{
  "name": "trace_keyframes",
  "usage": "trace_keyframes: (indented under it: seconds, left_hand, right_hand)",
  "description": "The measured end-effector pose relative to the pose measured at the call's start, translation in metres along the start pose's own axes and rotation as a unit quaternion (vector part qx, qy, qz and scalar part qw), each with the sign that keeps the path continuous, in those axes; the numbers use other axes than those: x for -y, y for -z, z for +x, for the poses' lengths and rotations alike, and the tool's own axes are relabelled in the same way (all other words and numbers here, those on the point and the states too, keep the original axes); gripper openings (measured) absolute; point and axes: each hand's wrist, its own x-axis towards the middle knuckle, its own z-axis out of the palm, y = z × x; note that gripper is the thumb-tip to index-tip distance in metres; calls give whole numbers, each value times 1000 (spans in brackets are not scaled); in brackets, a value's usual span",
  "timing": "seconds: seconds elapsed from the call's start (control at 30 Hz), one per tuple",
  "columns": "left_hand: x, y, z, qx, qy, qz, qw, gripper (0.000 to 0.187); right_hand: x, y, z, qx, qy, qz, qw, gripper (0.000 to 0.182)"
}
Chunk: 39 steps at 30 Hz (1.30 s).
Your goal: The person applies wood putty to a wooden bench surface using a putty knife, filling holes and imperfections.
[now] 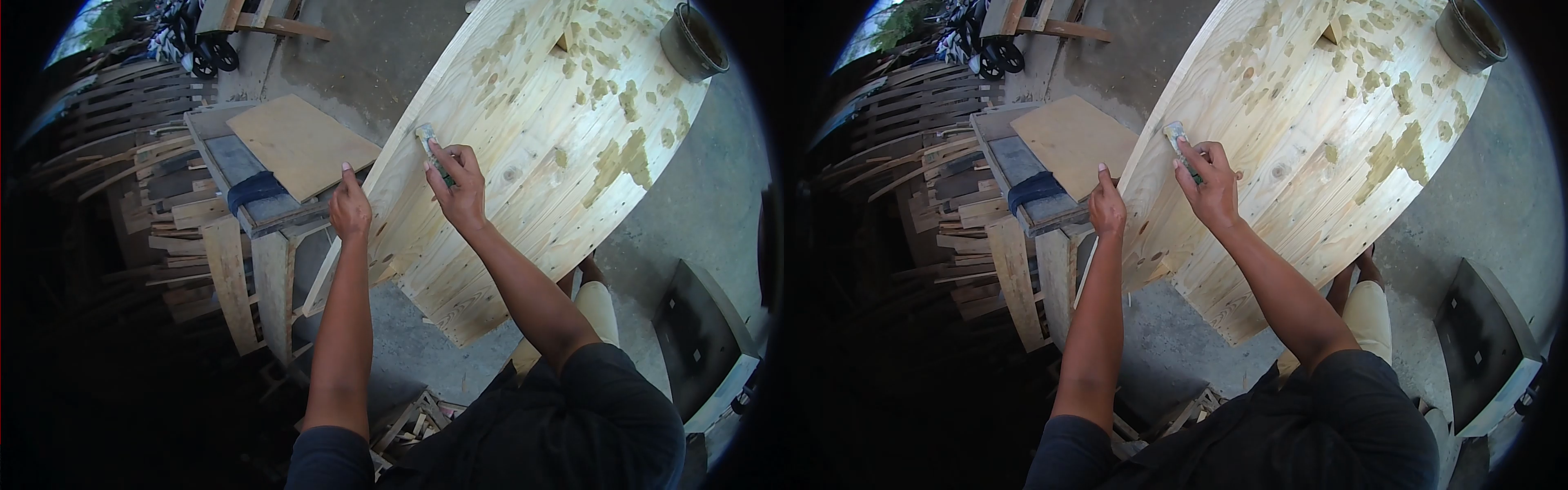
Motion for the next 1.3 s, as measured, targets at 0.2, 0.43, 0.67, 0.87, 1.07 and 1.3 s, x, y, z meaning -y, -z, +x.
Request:
trace_keyframes:
  seconds: [0.2, 0.43, 0.67, 0.87, 1.07, 1.3]
  left_hand:
    - [4, -3, 3, -19, -29, -6, 999, 75]
    - [0, -2, -2, -26, -17, 9, 999, 74]
    - [3, -3, 1, -26, -23, 10, 999, 74]
    - [3, -3, 1, -21, -19, 18, 999, 74]
    - [4, -4, 2, -28, -16, 1, 999, 73]
    - [4, 0, 2, 7, -7, 11, 1000, 72]
  right_hand:
    - [-7, 0, -11, 40, 32, -44, 998, 36]
    - [-3, -4, 1, 2, 29, 0, 1000, 37]
    - [-8, 3, -2, 6, 33, 10, 999, 35]
    - [-33, 13, -4, 37, 67, -34, 997, 35]
    - [-15, 6, 11, 26, 109, -46, 993, 36]
    - [-15, 25, 3, 52, 53, -35, 997, 37]
